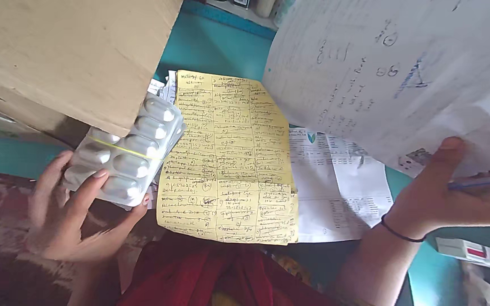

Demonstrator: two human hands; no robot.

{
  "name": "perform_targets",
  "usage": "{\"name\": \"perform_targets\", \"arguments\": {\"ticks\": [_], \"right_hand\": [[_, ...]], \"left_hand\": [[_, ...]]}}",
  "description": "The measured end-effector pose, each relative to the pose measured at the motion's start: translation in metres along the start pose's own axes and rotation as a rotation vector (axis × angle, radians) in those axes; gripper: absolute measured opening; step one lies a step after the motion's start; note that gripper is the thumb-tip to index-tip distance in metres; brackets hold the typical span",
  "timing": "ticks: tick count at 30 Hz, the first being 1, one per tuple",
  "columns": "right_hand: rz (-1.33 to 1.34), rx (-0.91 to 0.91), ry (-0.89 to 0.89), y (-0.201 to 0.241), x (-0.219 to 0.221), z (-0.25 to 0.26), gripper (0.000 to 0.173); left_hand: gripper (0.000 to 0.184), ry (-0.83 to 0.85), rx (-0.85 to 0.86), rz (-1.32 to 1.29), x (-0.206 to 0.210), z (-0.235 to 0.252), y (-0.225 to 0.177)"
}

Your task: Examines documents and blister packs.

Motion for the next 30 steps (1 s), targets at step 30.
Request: {"name": "perform_targets", "arguments": {"ticks": [30], "right_hand": [[0.017,-0.038,0.056,0.012,0.008,0.006,0.044]], "left_hand": [[0.069,0.346,-0.758,-2.022,0.057,-0.056,0.011]]}}
Point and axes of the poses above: each hand's wrist, its own z-axis towards the middle knuckle, its own x-axis out of the palm, y = z × x, the point moved 9 cm from there along z, towards the middle knuckle, and after that the axes turned 5 degrees about -x, right-handed, at the moved point
